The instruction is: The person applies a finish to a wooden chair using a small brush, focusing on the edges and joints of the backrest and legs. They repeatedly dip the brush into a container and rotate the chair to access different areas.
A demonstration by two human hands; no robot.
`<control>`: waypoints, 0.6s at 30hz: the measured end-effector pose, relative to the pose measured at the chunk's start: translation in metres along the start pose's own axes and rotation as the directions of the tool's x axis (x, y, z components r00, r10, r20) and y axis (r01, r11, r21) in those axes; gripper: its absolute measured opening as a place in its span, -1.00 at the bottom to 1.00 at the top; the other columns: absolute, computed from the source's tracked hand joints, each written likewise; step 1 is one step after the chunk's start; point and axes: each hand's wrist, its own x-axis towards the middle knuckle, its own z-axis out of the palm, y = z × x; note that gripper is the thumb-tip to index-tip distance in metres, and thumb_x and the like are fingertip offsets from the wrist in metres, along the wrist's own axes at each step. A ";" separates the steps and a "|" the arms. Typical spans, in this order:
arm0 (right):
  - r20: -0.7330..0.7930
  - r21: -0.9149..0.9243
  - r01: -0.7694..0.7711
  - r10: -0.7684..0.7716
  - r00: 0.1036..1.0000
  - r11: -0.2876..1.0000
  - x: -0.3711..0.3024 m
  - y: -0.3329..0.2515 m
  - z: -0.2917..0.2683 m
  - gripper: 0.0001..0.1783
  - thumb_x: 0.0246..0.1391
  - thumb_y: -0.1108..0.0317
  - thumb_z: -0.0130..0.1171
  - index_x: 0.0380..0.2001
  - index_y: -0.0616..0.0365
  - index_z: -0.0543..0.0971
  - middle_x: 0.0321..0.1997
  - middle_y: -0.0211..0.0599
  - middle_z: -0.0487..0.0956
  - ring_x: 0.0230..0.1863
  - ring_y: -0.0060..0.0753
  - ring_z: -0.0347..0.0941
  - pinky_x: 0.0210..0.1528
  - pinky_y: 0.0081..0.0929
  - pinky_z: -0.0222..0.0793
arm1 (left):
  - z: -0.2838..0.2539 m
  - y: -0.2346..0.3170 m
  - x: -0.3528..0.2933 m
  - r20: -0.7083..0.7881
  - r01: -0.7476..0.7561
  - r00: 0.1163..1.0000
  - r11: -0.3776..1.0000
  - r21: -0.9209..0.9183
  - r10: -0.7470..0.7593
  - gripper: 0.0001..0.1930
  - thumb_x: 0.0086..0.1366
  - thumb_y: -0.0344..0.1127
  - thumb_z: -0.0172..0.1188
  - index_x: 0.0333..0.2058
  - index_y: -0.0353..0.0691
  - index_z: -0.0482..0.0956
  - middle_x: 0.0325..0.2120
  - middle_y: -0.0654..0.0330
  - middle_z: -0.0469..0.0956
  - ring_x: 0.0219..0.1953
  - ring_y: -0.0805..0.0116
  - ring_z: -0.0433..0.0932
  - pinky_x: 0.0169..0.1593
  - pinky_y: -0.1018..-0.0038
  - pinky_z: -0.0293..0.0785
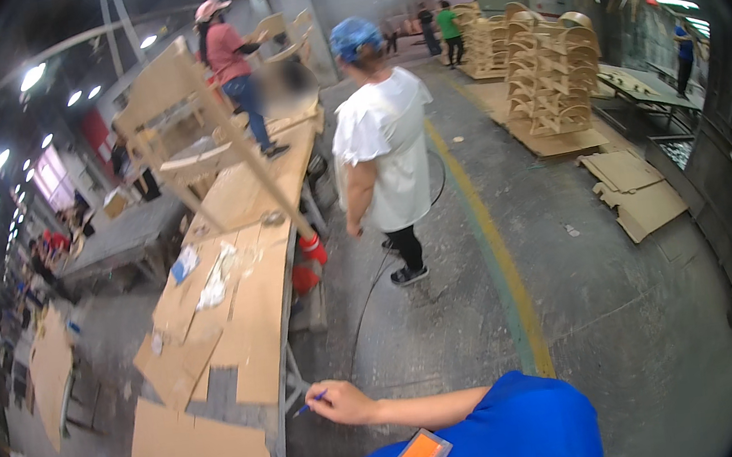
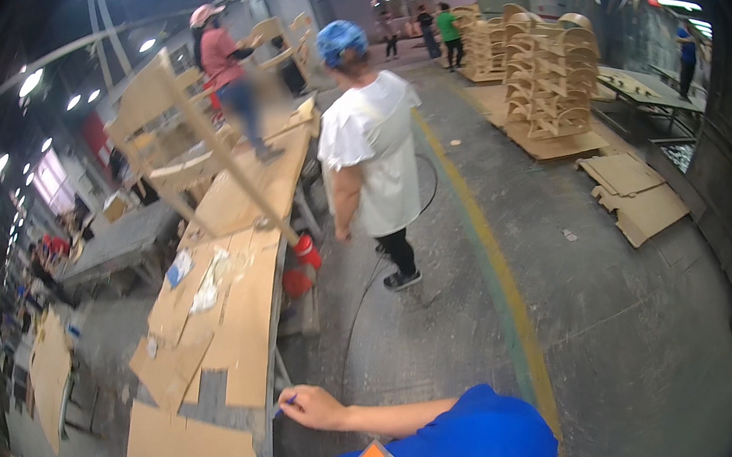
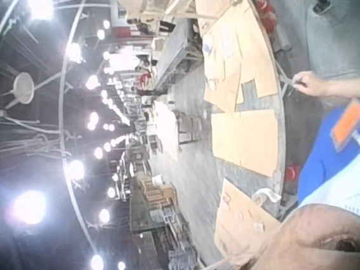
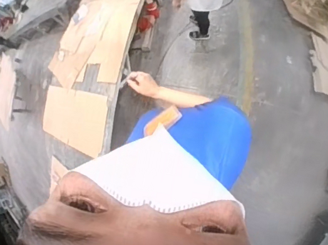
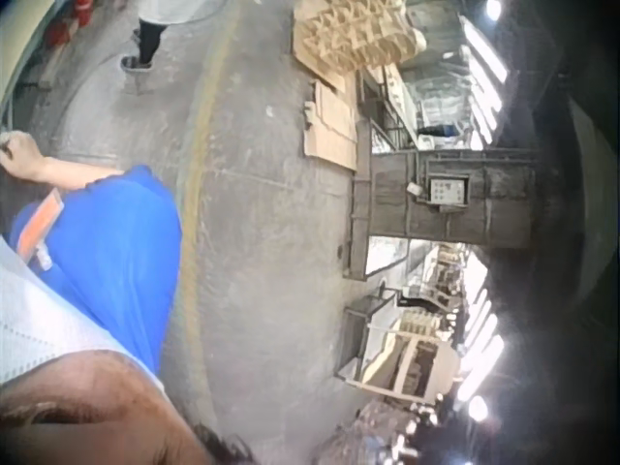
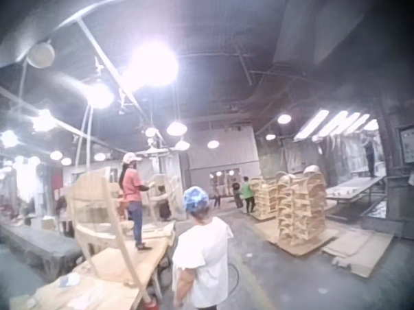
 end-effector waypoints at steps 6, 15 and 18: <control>-0.087 -0.184 0.146 -0.164 0.983 0.972 0.036 0.047 -0.151 -0.83 0.35 0.29 0.29 -0.18 0.18 0.70 -0.21 -0.16 0.71 -0.13 -0.04 0.67 -0.06 -0.19 0.58 | 0.096 0.058 0.033 0.153 0.081 0.986 0.991 -0.105 -0.064 -0.82 0.49 -0.29 0.32 -0.07 -0.26 0.69 -0.12 0.06 0.78 -0.07 0.17 0.72 0.03 0.28 0.62; -0.582 -0.235 -0.521 0.310 0.752 0.821 -0.034 0.115 -0.339 -0.83 0.33 0.25 0.30 -0.19 0.11 0.70 -0.34 -0.19 0.72 -0.34 -0.10 0.65 -0.24 -0.23 0.53 | 0.229 0.332 0.041 0.370 -0.512 0.700 0.791 -0.335 0.610 -0.76 0.32 -0.16 0.45 -0.26 -0.16 0.63 -0.41 -0.10 0.70 -0.27 -0.27 0.71 -0.20 0.05 0.61; -0.649 -0.119 -0.505 0.318 0.692 0.855 -0.052 0.122 -0.344 -0.85 0.34 0.26 0.28 -0.17 0.09 0.70 -0.36 -0.20 0.71 -0.35 -0.16 0.65 -0.25 -0.25 0.52 | 0.235 0.343 0.034 0.572 -0.417 0.645 0.861 -0.293 0.507 -0.69 0.29 -0.13 0.48 -0.11 -0.14 0.67 -0.28 -0.10 0.73 -0.13 -0.12 0.72 -0.02 0.14 0.57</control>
